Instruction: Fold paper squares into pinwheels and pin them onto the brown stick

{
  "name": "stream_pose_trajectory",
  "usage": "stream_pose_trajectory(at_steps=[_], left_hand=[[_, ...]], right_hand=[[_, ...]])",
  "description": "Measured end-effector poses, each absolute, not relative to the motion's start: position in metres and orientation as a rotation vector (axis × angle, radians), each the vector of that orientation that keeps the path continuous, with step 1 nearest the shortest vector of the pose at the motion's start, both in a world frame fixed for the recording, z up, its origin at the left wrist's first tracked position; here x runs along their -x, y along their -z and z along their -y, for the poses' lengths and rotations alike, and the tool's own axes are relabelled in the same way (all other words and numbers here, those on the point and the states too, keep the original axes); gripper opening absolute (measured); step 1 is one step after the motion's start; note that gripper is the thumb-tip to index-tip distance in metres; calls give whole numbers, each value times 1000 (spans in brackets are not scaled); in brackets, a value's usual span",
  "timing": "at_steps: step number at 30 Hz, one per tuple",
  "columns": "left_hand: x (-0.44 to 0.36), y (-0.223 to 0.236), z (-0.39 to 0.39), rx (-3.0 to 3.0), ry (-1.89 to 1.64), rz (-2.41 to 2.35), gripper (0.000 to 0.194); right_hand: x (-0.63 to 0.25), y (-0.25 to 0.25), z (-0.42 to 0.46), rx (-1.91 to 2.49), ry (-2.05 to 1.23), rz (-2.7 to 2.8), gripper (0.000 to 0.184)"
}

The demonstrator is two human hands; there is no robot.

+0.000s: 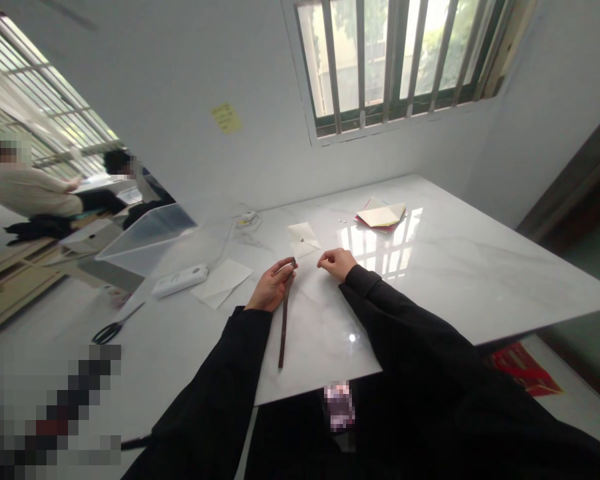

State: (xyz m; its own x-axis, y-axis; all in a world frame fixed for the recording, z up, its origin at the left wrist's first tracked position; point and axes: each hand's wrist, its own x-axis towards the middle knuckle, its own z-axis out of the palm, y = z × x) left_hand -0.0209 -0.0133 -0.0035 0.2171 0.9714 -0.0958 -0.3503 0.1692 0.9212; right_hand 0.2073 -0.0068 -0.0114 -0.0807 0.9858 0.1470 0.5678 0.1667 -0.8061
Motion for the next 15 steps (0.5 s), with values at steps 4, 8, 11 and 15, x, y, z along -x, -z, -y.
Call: stream_pose_trajectory(at_steps=[4, 8, 11, 15], left_hand=[[20, 4, 14, -926, -1130, -857, 48], [20, 3, 15, -935, -1107, -857, 46], [19, 2, 15, -951, -1091, -860, 46], [19, 2, 15, -968, -1088, -865, 46]], right_hand=[[-209, 13, 5, 1554, -715, 1621, 28], [-210, 14, 4, 1569, -718, 1538, 56], [-212, 11, 4, 1596, -754, 1677, 32], [-212, 10, 4, 1643, -741, 1722, 21]])
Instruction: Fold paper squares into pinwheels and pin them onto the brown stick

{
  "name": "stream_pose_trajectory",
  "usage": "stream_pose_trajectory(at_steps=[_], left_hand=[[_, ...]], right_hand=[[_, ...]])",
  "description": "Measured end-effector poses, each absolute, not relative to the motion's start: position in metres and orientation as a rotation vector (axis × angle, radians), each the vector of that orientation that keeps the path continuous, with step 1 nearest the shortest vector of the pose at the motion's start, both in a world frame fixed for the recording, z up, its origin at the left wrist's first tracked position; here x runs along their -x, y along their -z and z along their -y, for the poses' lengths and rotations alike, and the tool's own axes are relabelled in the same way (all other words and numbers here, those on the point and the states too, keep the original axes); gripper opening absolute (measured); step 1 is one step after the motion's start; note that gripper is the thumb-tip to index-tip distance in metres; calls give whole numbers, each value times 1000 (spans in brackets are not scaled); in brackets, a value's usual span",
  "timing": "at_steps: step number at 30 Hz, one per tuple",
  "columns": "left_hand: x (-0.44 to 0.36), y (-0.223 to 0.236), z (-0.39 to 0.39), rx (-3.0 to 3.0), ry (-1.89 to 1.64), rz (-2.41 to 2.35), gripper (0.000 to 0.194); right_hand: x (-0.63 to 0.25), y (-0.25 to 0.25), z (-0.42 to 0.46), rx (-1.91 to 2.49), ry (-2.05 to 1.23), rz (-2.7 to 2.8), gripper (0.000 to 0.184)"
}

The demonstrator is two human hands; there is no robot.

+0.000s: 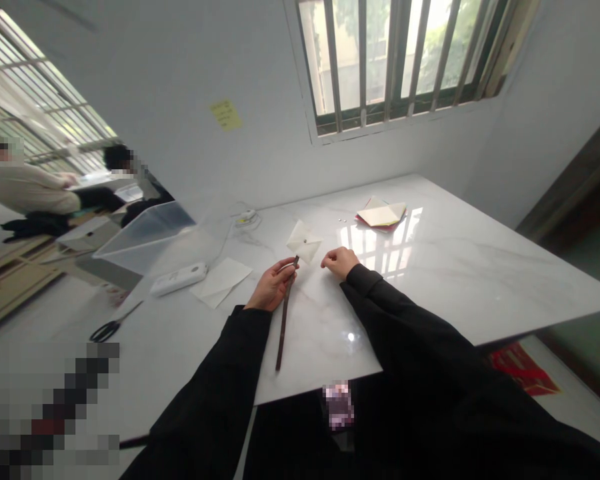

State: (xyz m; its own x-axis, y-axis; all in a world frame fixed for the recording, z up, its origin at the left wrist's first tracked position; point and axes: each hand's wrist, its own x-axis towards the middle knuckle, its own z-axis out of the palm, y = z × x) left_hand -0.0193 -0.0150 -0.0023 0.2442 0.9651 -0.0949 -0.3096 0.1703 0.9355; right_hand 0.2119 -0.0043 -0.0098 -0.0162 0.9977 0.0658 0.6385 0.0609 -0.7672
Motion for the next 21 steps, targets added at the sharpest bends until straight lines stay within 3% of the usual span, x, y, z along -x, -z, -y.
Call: stream_pose_trajectory(at_steps=[3, 9, 11, 16, 21], left_hand=[[19, 3, 15, -977, -1081, -866, 47], [18, 1, 18, -1006, -1035, -871, 46], [18, 0, 18, -1027, -1008, -867, 44], [18, 1, 17, -1019, -1026, -871, 44], [18, 2, 17, -1032, -1026, -876, 45]], right_hand=[[-211, 12, 4, 1655, -724, 1656, 21], [-213, 14, 7, 1616, -635, 1542, 68], [-216, 13, 7, 1621, -573, 1566, 73], [-219, 10, 5, 1767, -560, 1730, 21], [-219, 8, 6, 1778, -537, 1740, 20]])
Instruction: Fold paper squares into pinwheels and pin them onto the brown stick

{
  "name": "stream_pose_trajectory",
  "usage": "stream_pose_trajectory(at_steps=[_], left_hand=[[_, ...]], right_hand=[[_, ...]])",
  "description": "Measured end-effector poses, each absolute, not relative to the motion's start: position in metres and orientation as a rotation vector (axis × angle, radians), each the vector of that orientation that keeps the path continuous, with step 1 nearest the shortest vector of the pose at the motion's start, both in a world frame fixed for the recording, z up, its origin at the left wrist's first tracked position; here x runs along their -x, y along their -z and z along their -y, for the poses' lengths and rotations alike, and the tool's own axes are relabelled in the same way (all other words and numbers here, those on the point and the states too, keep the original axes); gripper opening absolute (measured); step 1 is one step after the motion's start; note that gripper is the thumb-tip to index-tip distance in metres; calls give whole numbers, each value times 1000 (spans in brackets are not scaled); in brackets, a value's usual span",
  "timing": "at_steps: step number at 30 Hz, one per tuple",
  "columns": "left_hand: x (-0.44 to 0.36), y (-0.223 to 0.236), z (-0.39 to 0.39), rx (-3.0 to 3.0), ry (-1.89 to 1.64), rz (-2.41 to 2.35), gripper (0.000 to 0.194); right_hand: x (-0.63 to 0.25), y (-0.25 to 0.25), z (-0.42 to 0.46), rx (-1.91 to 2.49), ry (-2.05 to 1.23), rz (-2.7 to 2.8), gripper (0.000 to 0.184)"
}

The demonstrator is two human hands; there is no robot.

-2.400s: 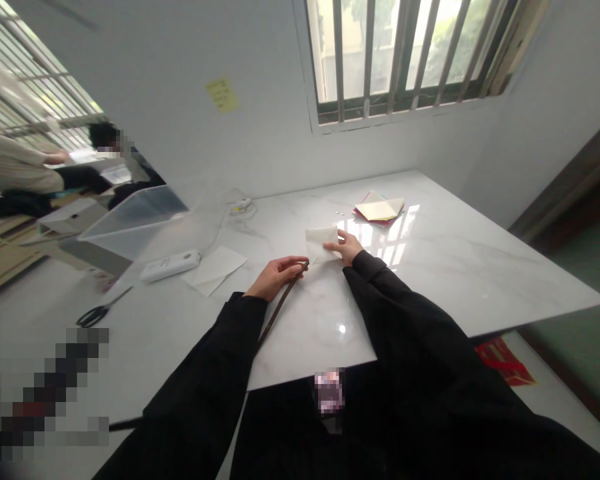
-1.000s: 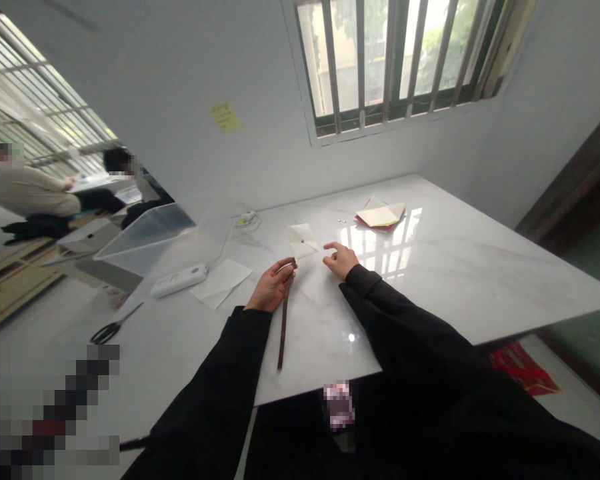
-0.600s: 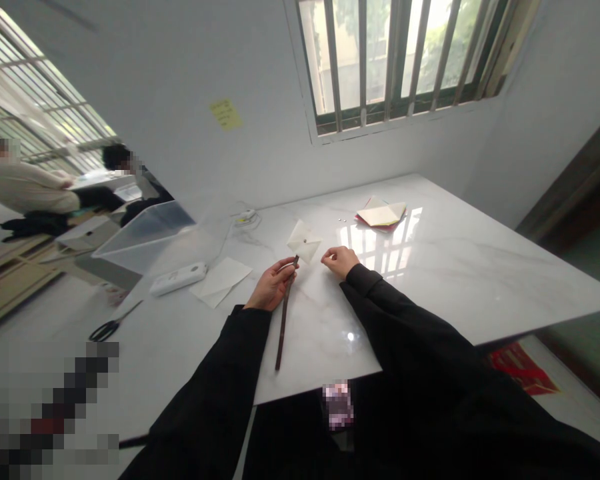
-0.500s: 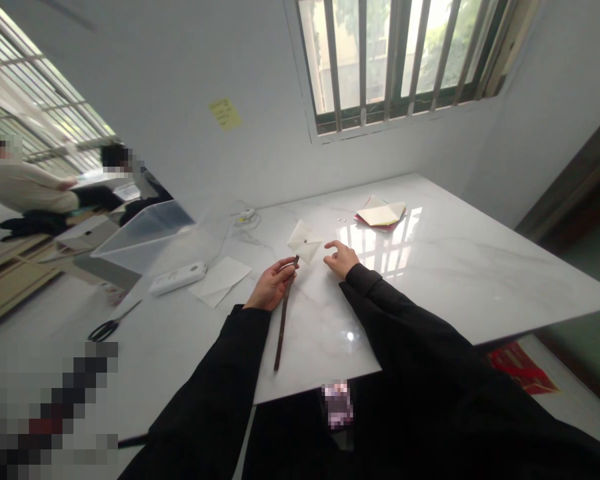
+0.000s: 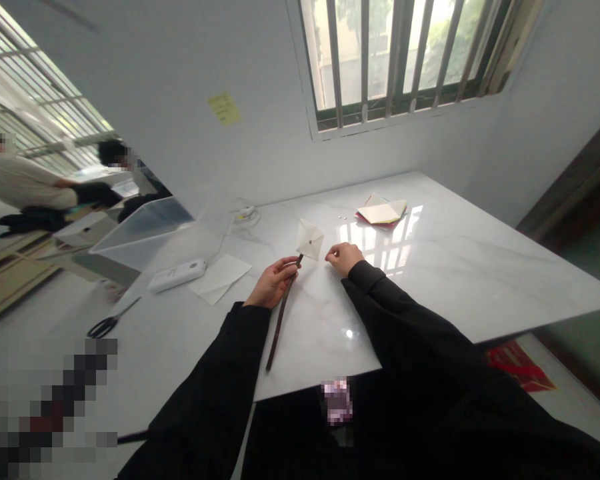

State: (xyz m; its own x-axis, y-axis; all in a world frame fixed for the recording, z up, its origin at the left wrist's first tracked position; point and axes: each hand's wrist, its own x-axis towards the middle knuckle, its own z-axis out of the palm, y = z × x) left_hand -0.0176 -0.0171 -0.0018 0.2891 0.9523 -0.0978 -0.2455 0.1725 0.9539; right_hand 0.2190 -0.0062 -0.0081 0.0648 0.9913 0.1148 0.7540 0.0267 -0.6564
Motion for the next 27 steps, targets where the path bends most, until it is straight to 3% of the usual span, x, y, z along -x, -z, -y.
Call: stream_pose_trajectory(at_steps=[2, 7, 11, 14, 18, 22, 27], left_hand=[[18, 1, 17, -1034, -1024, -876, 45], [18, 2, 16, -1009, -1047, -861, 46], [18, 3, 16, -998, -1080, -858, 46], [18, 3, 16, -995, -1083, -858, 47], [17, 3, 16, -1000, -1079, -855, 45], [16, 2, 16, -1005, -1067, -856, 44], [15, 2, 16, -994, -1077, -848, 44]], right_hand=[[-219, 8, 6, 1779, -538, 1707, 23], [-215, 9, 6, 1706, -721, 1648, 50], [-208, 9, 8, 1482, -1002, 1815, 33], [-209, 9, 9, 1511, -976, 1764, 29], [-215, 10, 6, 1652, -891, 1571, 38], [-212, 9, 5, 1605, -1022, 1452, 54], [-206, 1, 14, 1260, -1470, 1572, 43]])
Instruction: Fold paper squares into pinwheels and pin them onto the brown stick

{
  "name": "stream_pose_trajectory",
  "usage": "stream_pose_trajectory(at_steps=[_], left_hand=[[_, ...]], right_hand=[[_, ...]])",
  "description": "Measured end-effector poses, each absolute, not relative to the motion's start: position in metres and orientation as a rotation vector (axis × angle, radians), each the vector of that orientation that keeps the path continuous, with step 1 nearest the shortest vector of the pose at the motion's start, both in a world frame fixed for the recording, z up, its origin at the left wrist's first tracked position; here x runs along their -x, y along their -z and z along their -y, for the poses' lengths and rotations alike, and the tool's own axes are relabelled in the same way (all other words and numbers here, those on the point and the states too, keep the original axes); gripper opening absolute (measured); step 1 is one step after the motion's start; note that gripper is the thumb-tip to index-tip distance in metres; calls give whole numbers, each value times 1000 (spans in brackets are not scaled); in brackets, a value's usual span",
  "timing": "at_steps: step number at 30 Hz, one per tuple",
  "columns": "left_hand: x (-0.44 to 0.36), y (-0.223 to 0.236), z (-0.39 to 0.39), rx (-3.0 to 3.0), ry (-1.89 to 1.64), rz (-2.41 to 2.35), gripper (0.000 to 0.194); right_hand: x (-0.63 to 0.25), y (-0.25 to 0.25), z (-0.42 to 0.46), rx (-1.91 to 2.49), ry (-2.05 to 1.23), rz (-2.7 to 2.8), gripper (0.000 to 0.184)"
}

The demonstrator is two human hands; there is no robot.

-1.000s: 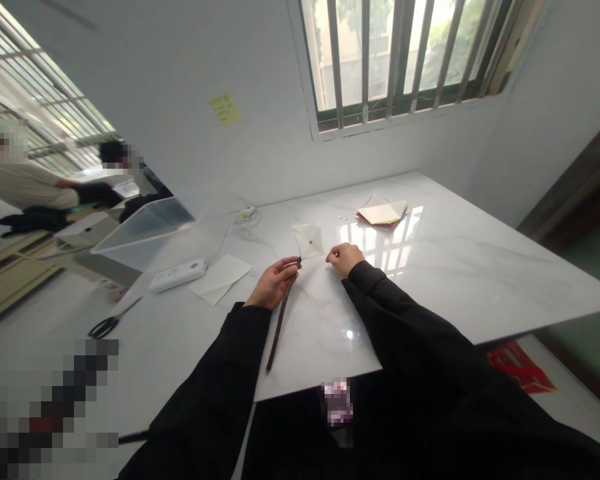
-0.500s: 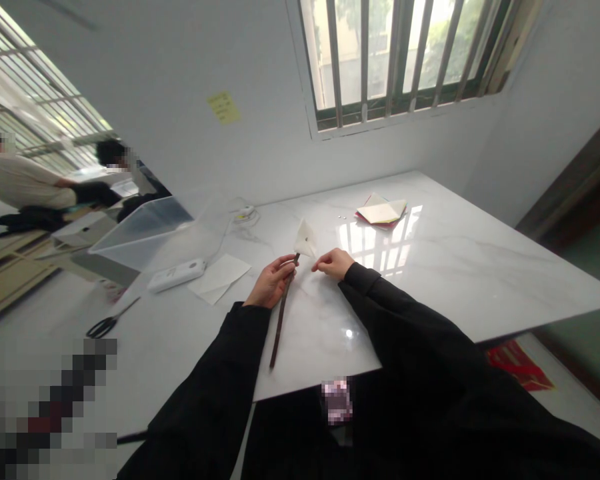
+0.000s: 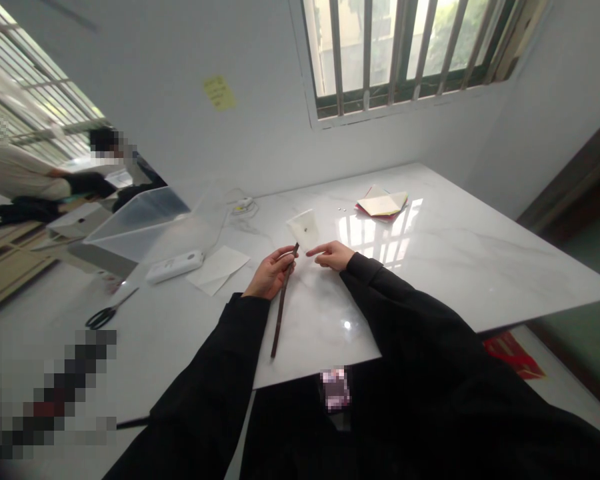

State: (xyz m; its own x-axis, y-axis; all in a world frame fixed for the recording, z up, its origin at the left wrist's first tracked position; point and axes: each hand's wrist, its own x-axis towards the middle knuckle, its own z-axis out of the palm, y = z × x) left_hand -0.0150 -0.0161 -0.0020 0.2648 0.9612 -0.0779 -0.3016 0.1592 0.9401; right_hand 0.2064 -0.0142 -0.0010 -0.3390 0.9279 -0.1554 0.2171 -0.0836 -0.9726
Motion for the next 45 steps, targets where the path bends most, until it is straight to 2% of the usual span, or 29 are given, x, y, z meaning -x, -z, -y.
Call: stream_pose_trajectory(at_steps=[5, 19, 21, 25, 29, 31, 33, 36, 39, 43, 45], left_hand=[[15, 2, 17, -1004, -1075, -851, 44], [12, -2, 19, -983, -1081, -863, 42], [13, -3, 19, -988, -1076, -873, 42], [13, -3, 19, -1000, -1059, -882, 43], [13, -3, 19, -1008, -1047, -870, 44], [13, -3, 19, -1008, -1051, -864, 45], [13, -2, 19, -999, -1061, -865, 46], [12, -2, 19, -980, -1087, -869, 48], [12, -3, 19, -984, -1102, -868, 49], [12, -3, 19, -995, -1100, -871, 48], [11, -2, 19, -987, -1099, -877, 48]], right_hand=[[-205, -1, 18, 1211, -1549, 1554, 29], [-206, 3, 13, 1310, -1409, 1487, 32], [-209, 4, 11, 1380, -1309, 1481, 35], [-218, 7, 6, 1603, -886, 1481, 33], [-224, 8, 4, 1627, -757, 1421, 53], [-222, 6, 5, 1601, -823, 1407, 67], [-218, 4, 7, 1537, -1023, 1478, 71], [-213, 3, 11, 1335, -1327, 1734, 48], [-211, 6, 11, 1294, -1290, 1794, 31], [-217, 10, 7, 1528, -1023, 1603, 32], [-221, 10, 6, 1618, -814, 1513, 43]])
